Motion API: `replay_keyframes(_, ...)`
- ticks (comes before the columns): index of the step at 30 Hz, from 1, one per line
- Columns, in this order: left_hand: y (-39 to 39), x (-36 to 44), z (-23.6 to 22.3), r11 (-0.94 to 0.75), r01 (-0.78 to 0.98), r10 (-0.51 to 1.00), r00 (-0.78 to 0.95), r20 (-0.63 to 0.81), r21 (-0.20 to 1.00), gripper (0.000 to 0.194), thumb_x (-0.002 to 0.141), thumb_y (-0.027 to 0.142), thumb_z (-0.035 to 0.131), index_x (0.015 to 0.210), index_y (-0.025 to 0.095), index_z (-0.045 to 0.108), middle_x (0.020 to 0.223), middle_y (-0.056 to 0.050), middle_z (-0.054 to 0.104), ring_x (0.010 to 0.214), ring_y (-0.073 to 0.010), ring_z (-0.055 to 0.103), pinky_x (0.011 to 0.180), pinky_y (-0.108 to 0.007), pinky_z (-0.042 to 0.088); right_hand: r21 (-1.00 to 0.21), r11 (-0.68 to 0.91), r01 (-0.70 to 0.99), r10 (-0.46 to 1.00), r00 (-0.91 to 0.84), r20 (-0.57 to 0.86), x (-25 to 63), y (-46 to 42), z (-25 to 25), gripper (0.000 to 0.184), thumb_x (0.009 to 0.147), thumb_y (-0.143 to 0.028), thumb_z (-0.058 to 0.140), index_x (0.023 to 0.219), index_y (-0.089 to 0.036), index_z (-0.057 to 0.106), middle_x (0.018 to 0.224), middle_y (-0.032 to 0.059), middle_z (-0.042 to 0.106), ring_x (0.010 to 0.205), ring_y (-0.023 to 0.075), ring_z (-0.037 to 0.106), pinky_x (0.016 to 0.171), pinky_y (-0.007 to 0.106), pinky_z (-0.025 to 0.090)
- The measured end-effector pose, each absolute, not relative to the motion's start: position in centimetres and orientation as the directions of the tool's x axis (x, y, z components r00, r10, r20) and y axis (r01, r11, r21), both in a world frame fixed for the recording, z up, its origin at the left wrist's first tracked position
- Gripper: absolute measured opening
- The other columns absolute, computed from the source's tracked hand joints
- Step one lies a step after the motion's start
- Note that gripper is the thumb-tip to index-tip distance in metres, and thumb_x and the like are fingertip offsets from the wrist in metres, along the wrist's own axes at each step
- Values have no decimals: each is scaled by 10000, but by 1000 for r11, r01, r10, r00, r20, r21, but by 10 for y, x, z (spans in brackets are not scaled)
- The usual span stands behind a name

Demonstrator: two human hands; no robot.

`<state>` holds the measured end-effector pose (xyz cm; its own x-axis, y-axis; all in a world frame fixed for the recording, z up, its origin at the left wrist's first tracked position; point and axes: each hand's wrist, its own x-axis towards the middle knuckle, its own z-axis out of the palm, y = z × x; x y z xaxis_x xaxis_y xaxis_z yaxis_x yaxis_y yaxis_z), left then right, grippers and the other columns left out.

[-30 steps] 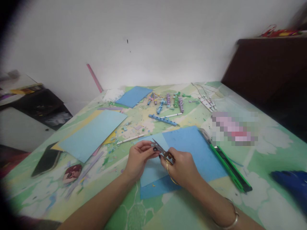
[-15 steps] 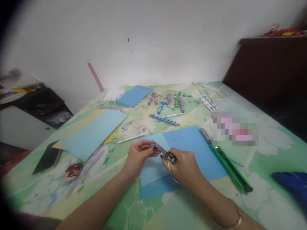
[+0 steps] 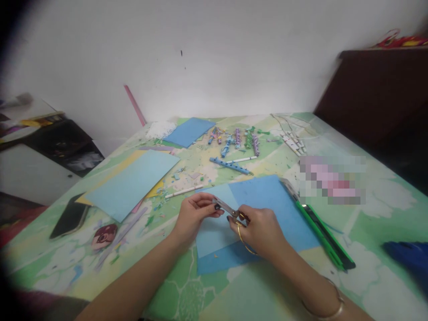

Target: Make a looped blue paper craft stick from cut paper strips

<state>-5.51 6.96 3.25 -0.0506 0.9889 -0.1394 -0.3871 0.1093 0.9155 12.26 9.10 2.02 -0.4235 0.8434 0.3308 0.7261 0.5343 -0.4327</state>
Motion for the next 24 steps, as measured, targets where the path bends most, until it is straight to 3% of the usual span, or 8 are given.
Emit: replay_keyframes(24,74,-60,32,101,-285,992,-40,-117,953,228,584,207,737,763,113,631,617,-48,668,570,-167,652,504,-207,452,-377,513,771,857,-440,268,128,96,20,275,747,-424,543,588,-201,579,471,-11,557,412,105,475,456,229,237)
